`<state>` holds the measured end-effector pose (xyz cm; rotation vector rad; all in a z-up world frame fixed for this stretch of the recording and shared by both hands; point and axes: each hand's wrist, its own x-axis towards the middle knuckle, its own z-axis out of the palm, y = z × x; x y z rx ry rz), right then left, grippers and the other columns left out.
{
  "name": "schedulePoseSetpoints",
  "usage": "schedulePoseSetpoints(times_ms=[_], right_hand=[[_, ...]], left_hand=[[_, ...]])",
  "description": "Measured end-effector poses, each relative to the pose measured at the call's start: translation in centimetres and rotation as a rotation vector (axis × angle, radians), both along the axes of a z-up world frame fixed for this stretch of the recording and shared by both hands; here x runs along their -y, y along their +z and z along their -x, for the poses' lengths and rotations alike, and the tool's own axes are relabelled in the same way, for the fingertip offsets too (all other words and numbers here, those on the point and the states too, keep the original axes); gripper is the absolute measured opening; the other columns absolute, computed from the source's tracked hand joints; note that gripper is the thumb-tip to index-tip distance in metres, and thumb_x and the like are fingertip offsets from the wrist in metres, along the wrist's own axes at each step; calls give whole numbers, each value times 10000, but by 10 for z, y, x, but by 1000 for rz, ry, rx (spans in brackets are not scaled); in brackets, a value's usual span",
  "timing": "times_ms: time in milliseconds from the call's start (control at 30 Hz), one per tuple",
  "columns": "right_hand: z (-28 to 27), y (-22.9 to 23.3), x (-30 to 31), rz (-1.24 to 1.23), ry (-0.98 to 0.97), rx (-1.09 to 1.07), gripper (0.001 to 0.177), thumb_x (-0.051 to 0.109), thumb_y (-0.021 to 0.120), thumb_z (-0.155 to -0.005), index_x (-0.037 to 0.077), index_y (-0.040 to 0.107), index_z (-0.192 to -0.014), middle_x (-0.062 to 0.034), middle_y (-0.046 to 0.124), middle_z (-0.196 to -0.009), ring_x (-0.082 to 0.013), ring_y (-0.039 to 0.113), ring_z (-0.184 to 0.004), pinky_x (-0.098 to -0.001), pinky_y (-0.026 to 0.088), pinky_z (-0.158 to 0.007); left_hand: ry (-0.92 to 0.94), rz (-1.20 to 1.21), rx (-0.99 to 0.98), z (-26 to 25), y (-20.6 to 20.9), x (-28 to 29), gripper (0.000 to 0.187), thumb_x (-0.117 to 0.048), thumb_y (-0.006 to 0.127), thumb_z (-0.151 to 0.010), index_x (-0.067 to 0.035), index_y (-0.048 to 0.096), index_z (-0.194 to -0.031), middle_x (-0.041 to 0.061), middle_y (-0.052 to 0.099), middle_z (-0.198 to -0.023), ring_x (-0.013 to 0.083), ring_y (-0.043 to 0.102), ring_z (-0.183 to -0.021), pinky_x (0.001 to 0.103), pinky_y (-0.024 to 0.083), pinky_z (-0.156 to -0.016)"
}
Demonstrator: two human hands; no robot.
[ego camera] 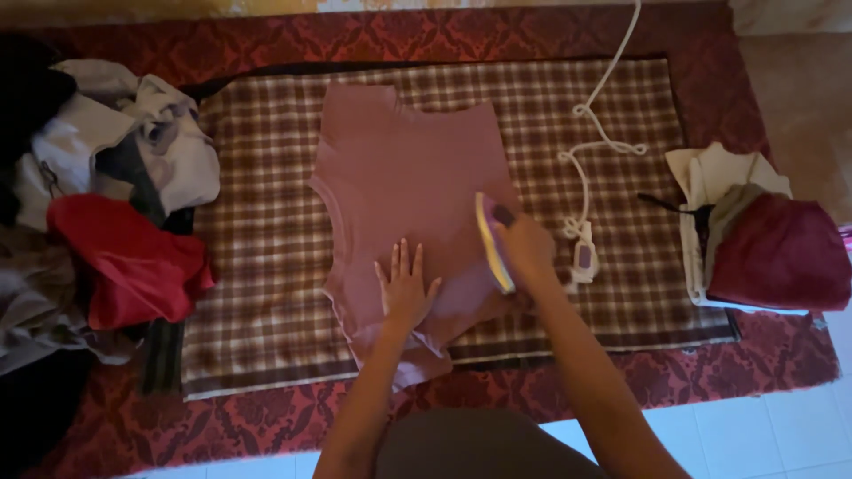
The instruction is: Ironing and folding a t-shirt on a padded surface.
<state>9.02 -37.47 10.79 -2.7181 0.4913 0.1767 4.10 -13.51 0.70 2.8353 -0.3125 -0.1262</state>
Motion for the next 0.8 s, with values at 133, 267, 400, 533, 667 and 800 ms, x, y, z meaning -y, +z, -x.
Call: schedulePoseSetpoints(times_ms=[133,267,400,533,667,800], right_hand=[[19,-18,39,4,-122,-43,521,485,659,-940,-27,724,-1005,-271,735,-959,-465,706,-929,-561,549,-815],[24,-30,52,44,-93,-101,578,516,634,-979,-58,683,-1007,-278,732,-878,-452,724,-844,-543,567,-756],[1,-17,15,44,75,-4,505,483,685,-925,-10,689,-1038,-278,719,-878,-478,699,-850,-571,548,-742],[-46,-38,7,61,118,52,517,481,672,-960,-33,683,-1006,-265,730,-896,-456,722,-860,-547,567,-780],[-81,-39,21,101,-21,68,512,478,669,-949,-26,692,-1036,-260,735,-946,-454,715,-911,-549,564,-790],[-101,-35,26,74,49,22,548,491,662,-962,-46,682,-1067,-272,729,-973,-450,710,-914,-541,560,-798]], left_hand=[[-12,-42,-13,-5,0,-3,876,-600,568,-913,-148,293,-1612,150,193,-1692,308,163,-1559,724,85,-1176],[6,-35,20,-8,1,-4,882,-608,569,-911,-147,297,-1611,153,201,-1691,317,162,-1564,710,90,-1187],[48,-50,67,-23,-3,-14,874,-615,565,-915,-148,309,-1608,162,223,-1685,330,175,-1563,701,100,-1196],[78,-62,57,-27,-4,-24,860,-612,560,-912,-164,317,-1605,159,233,-1687,321,186,-1566,696,104,-1205],[80,-50,76,-30,-4,-27,857,-609,553,-911,-173,315,-1609,156,232,-1683,313,197,-1558,711,108,-1182],[60,-24,61,-30,-13,-30,841,-610,542,-932,-165,310,-1606,170,227,-1672,339,188,-1541,716,101,-1173]])
